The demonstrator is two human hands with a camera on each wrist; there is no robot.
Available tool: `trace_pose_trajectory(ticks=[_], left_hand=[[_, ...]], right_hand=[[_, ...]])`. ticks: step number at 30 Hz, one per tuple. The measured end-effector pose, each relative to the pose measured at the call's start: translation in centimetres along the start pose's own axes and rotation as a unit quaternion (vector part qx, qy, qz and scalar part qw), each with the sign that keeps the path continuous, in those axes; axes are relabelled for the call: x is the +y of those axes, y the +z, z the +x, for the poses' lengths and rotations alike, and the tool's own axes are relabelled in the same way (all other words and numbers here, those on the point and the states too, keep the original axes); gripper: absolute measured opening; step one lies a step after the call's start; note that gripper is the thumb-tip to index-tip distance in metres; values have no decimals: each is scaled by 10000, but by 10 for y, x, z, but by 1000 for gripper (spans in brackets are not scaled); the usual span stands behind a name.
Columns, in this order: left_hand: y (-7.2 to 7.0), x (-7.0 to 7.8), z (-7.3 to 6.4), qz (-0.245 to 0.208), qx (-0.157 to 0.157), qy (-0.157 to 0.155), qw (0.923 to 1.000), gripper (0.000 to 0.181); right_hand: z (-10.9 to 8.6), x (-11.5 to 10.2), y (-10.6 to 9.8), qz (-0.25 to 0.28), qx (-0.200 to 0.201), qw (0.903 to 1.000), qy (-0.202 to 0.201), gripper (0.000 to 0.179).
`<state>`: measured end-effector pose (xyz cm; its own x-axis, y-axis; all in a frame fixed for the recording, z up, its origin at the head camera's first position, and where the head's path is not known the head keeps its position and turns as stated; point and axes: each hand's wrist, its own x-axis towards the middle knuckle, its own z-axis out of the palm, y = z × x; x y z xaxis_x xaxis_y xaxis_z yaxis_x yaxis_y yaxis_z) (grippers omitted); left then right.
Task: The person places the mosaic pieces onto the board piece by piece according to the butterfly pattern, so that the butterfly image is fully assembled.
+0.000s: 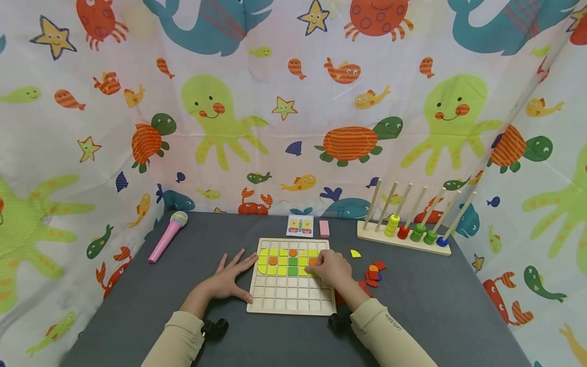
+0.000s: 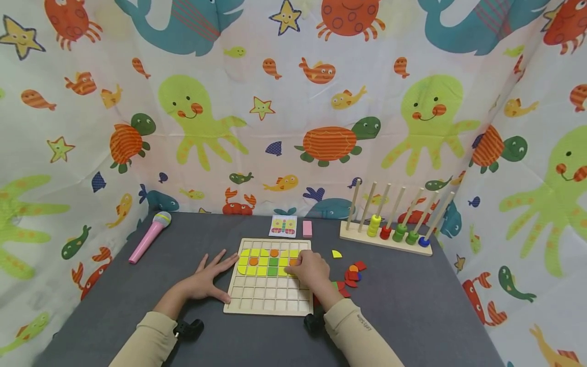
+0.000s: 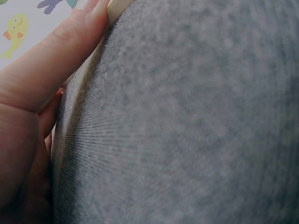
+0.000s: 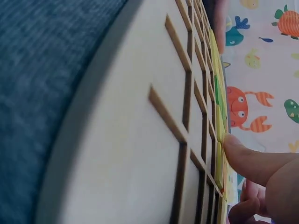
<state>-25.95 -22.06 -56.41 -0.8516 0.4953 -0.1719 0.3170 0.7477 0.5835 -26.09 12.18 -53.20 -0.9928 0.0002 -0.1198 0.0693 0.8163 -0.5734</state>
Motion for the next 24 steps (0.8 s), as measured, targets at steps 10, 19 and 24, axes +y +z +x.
trace_pose_trajectory(ticks=[10,19,24], left_hand=[[1,-2,1,27,32,1,10000,121],[0,-3,1,62,20,-36,10000,120],[-1,-2,0,-2,3,15,10000,121]], right_hand=[[12,39,-33,52,577,9982,159,30],[23,77,-55,-452,746,9962,59,34],[26,82,-54,-617,533,9966,128,29]])
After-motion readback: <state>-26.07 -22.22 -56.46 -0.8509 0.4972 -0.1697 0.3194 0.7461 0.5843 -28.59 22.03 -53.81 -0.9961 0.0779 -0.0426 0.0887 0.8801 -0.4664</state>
